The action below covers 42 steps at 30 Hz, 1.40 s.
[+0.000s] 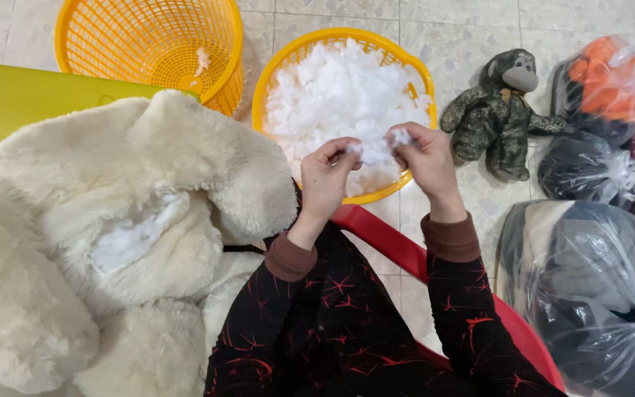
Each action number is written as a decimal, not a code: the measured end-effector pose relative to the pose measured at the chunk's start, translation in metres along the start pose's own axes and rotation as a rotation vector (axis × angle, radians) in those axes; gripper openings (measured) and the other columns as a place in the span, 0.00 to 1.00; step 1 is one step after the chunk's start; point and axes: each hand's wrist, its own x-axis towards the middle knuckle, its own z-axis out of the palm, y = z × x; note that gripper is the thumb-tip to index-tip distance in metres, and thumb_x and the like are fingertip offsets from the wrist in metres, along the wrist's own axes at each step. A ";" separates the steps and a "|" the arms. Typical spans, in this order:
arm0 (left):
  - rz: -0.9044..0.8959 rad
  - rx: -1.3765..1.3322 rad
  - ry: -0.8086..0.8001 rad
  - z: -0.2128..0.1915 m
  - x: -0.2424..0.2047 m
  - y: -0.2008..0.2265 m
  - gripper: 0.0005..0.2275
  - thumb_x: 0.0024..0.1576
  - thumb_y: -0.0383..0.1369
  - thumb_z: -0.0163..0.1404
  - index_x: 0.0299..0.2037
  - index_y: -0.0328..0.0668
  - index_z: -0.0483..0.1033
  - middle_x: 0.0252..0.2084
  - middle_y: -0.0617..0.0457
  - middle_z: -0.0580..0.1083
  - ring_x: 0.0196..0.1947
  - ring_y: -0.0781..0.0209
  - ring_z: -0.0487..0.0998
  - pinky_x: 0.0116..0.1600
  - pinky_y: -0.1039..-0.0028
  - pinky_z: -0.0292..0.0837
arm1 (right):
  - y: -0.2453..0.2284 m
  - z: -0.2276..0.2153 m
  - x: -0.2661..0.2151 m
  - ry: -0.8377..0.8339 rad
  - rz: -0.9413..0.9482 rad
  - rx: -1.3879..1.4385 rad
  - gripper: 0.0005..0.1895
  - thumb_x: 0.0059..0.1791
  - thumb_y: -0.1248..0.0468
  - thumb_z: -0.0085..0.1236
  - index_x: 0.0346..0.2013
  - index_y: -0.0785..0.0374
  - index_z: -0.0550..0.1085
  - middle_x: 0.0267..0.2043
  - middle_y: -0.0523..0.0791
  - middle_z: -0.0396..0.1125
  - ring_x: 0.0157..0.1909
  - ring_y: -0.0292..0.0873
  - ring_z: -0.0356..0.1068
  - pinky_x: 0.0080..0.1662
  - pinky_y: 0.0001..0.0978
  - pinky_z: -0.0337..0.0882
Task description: The person repeatedly takes handfuls of white stuffing from a yellow basket and inserts them into the torso of a large white teddy bear. The person works by hand, pushing the stuffing into the opening and adjusting the bear's body throughout the clip.
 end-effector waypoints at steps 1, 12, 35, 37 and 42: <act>0.022 -0.023 0.030 -0.003 0.009 -0.007 0.09 0.60 0.22 0.52 0.48 0.24 0.79 0.39 0.51 0.79 0.36 0.66 0.80 0.46 0.77 0.78 | 0.011 -0.014 0.006 0.066 0.012 0.004 0.09 0.49 0.77 0.49 0.40 0.70 0.76 0.28 0.38 0.67 0.26 0.29 0.62 0.30 0.21 0.61; -0.071 0.135 0.101 -0.015 0.050 -0.058 0.10 0.59 0.21 0.50 0.48 0.31 0.81 0.38 0.57 0.79 0.33 0.72 0.75 0.40 0.80 0.75 | 0.073 -0.017 0.030 0.356 -0.480 -1.092 0.44 0.46 0.59 0.67 0.71 0.67 0.56 0.67 0.51 0.56 0.60 0.57 0.69 0.57 0.39 0.74; 0.252 1.134 0.077 -0.028 -0.043 0.080 0.19 0.57 0.27 0.58 0.58 0.33 0.70 0.51 0.37 0.73 0.51 0.37 0.75 0.53 0.58 0.72 | 0.137 -0.025 0.036 0.167 0.110 -0.254 0.53 0.47 0.70 0.66 0.79 0.59 0.44 0.67 0.57 0.58 0.48 0.42 0.69 0.48 0.32 0.74; 0.309 1.431 0.207 -0.060 -0.076 0.125 0.12 0.55 0.23 0.56 0.49 0.32 0.75 0.41 0.40 0.76 0.44 0.42 0.77 0.47 0.58 0.74 | 0.128 -0.021 0.035 0.167 0.047 -0.313 0.49 0.49 0.71 0.65 0.79 0.60 0.47 0.68 0.56 0.58 0.49 0.42 0.70 0.50 0.32 0.75; -0.008 2.070 0.277 -0.158 -0.103 0.193 0.03 0.51 0.21 0.53 0.30 0.37 0.78 0.34 0.41 0.77 0.37 0.44 0.81 0.39 0.61 0.78 | 0.086 0.015 0.030 0.100 0.019 -0.376 0.42 0.51 0.72 0.62 0.77 0.62 0.53 0.64 0.53 0.63 0.49 0.42 0.72 0.48 0.30 0.74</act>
